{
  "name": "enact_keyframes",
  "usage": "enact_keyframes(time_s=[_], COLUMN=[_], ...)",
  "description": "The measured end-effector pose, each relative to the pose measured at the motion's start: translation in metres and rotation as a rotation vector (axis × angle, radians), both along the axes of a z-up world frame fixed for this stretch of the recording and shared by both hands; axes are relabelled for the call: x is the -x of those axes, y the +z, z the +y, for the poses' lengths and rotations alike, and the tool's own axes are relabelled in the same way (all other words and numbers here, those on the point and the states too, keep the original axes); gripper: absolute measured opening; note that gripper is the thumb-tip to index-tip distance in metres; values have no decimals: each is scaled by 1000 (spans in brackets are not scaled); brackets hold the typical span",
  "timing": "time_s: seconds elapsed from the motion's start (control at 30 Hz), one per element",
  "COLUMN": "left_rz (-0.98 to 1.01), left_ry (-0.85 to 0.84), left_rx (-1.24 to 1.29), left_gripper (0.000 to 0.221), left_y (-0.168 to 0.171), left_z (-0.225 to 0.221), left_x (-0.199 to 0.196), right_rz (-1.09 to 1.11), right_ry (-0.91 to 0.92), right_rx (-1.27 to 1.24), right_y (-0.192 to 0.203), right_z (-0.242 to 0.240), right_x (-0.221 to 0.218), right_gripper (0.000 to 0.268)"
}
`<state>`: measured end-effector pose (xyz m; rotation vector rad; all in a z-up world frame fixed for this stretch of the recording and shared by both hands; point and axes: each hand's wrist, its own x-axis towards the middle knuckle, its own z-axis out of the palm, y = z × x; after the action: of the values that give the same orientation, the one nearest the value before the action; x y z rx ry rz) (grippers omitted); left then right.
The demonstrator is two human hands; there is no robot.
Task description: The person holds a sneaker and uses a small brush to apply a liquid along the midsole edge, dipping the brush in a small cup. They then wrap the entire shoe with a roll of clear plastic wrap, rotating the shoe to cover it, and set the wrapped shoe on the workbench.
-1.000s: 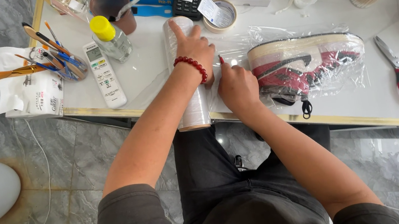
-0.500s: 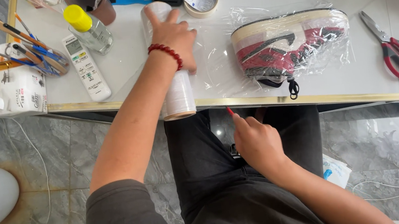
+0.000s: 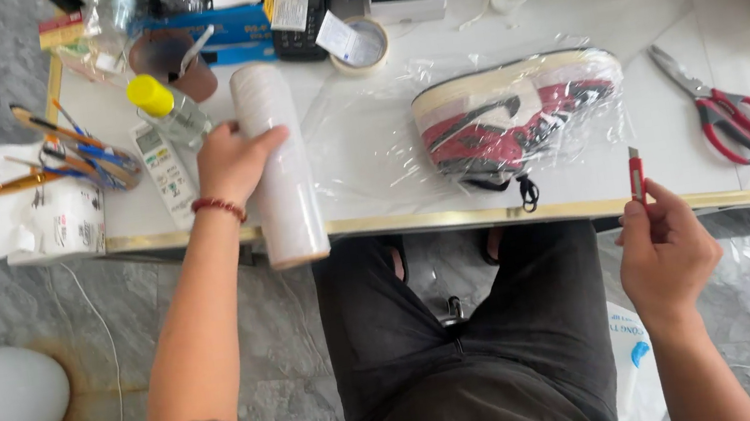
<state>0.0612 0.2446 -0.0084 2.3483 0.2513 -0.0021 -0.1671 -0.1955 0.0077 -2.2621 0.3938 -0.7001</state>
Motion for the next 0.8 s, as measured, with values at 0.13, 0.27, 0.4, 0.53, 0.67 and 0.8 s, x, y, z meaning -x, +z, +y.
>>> enact_keyframes(time_s=[0.13,0.27,0.4,0.53,0.67,0.8], left_rz=[12,-129,-184,-229,-269,-237], left_ry=[-40,-148,-182,-183,-195,-140], left_rx=[350,541,594,683,713,728], left_gripper=[62,61,63,63,65,65], left_y=[7,27,38,39,16,5], left_z=[10,12,16,21,36,50], left_x=[9,23,37,48,48,46], right_rz=[-69,-98,-130,-63,4,81], right_ry=[-22,-6,-5,-51,-54,-87], right_rx=[29,132,152,216,371,490], right_y=[6,5,-9,-48,-83,-93], right_z=[-22,-45,-84,-125,-142,-145], right_x=[-17,-35,-67,-93,-111,-116], right_gripper=[20,17,15,12,11,12])
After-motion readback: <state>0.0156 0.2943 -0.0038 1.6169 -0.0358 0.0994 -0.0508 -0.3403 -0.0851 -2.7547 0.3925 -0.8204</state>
